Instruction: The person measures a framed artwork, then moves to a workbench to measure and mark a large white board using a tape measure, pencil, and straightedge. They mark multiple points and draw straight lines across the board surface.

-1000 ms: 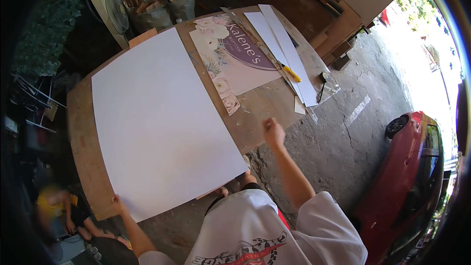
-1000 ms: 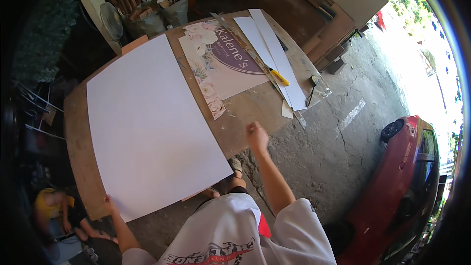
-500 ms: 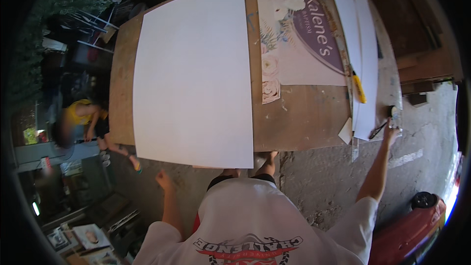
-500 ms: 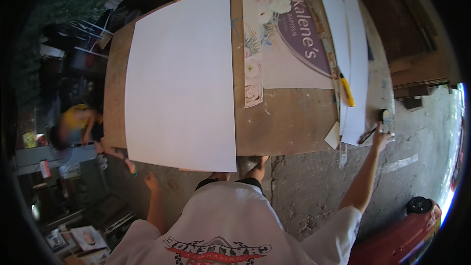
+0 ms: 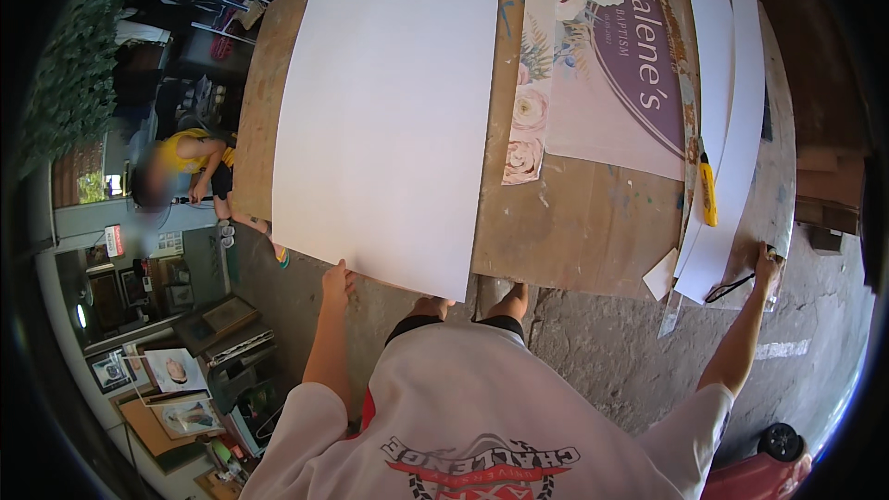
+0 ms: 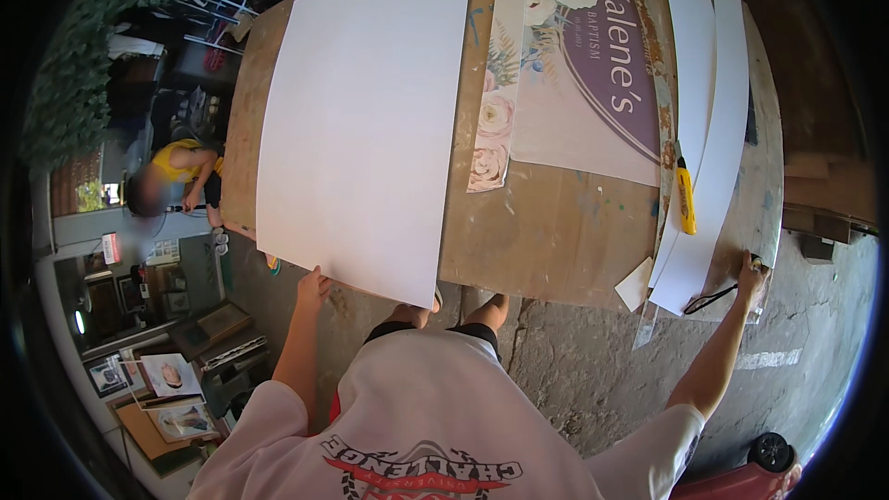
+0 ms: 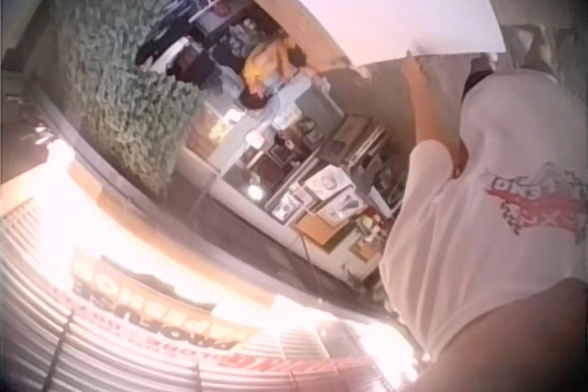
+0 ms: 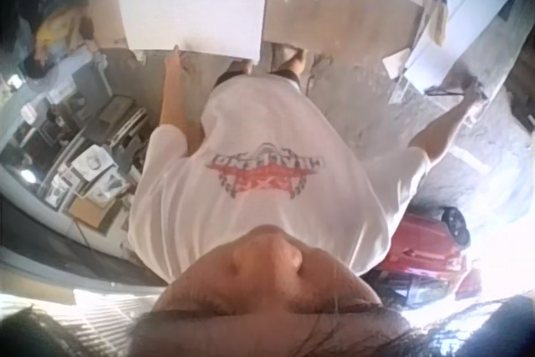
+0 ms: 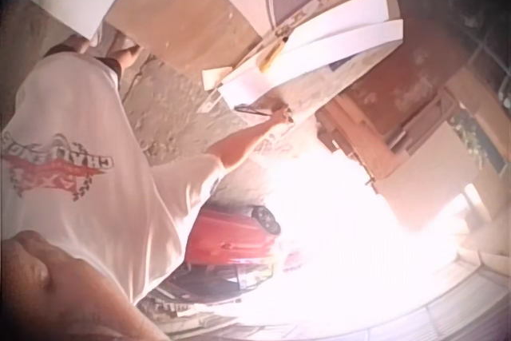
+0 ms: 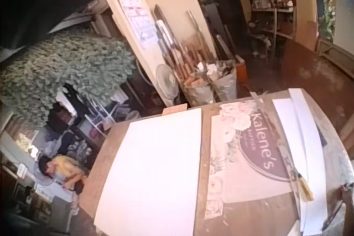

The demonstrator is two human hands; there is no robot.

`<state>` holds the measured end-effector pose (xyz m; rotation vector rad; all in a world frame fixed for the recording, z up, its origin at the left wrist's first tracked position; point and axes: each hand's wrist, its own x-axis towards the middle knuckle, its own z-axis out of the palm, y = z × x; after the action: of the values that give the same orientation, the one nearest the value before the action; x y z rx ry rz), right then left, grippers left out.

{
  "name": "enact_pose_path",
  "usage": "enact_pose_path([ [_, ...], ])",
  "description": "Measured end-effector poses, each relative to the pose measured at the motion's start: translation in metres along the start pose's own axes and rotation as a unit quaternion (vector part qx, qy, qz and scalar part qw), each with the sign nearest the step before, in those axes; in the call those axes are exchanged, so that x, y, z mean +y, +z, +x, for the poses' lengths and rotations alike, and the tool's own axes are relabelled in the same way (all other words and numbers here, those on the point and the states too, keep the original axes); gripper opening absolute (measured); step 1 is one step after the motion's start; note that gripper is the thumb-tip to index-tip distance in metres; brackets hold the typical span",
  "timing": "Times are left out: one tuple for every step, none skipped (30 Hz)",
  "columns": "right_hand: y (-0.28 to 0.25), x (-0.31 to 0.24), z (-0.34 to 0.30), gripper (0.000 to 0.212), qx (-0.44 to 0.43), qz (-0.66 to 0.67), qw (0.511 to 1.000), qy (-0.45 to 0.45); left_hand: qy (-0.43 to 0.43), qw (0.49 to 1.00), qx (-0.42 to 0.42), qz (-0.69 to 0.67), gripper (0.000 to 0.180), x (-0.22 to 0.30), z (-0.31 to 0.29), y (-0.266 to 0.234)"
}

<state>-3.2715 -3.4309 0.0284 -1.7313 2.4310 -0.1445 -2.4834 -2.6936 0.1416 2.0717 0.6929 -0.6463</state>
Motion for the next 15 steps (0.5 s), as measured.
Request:
enact_pose_path([
  [-0.001, 0.004, 0.001, 0.1, -0.002, -0.009, 1.0, -0.021, -0.017, 1.0, 0.019, -0.003, 0.037, -0.002, 0.006, 0.0],
  [-0.005, 0.007, 0.002, 0.097, 0.002, -0.02, 0.999, -0.027, -0.018, 1.0, 0.025, -0.002, 0.036, -0.005, 0.012, -0.001],
  [-0.009, 0.008, -0.001, 0.086, 0.035, 0.031, 0.999, 0.012, -0.017, 0.999, 0.036, 0.001, 0.036, -0.008, 0.018, -0.003],
  [-0.018, 0.008, -0.008, 0.085, 0.073, 0.047, 0.995, 0.044, -0.037, 0.998, 0.056, -0.006, 0.036, -0.011, 0.024, -0.004],
  [-0.03, 0.005, -0.016, 0.083, 0.109, 0.064, 0.987, 0.094, -0.006, 0.998, 0.058, -0.016, 0.038, -0.015, 0.027, -0.006],
  [-0.046, 0.001, -0.028, 0.079, 0.198, 0.17, 0.965, 0.03, 0.008, 0.997, 0.07, -0.035, 0.04, -0.018, 0.029, -0.007],
  [-0.059, -0.014, -0.041, 0.077, 0.272, 0.283, 0.92, 0.007, 0.003, 0.994, 0.091, -0.061, 0.042, -0.018, 0.03, -0.009],
  [-0.085, -0.022, -0.065, 0.075, 0.315, 0.187, 0.93, 0.028, 0.026, 0.995, 0.073, -0.063, 0.042, -0.019, 0.03, -0.011],
  [-0.104, -0.044, -0.09, 0.079, 0.35, 0.309, 0.884, -0.002, 0.029, 0.995, 0.06, -0.069, 0.042, -0.02, 0.029, -0.011],
  [-0.129, -0.06, -0.125, 0.083, 0.332, 0.268, 0.904, 0.018, 0.032, 0.995, 0.054, -0.081, 0.042, -0.02, 0.029, -0.011],
  [-0.151, -0.083, -0.16, 0.084, 0.323, 0.264, 0.909, 0.009, 0.052, 0.995, 0.041, -0.07, 0.04, -0.019, 0.03, -0.012],
  [-0.17, -0.109, -0.194, 0.087, 0.337, 0.248, 0.908, -0.037, 0.069, 0.995, 0.035, -0.066, 0.037, -0.019, 0.031, -0.013],
  [-0.182, -0.138, -0.228, 0.085, 0.303, 0.279, 0.911, -0.034, 0.083, 0.994, 0.01, -0.075, 0.035, -0.019, 0.033, -0.015],
  [-0.191, -0.167, -0.261, 0.085, 0.292, 0.294, 0.908, -0.064, 0.064, 0.997, -0.003, -0.045, 0.034, -0.017, 0.035, -0.018],
  [-0.195, -0.195, -0.296, 0.081, 0.232, 0.352, 0.904, -0.076, 0.041, 0.998, -0.034, -0.029, 0.033, -0.013, 0.037, -0.024],
])
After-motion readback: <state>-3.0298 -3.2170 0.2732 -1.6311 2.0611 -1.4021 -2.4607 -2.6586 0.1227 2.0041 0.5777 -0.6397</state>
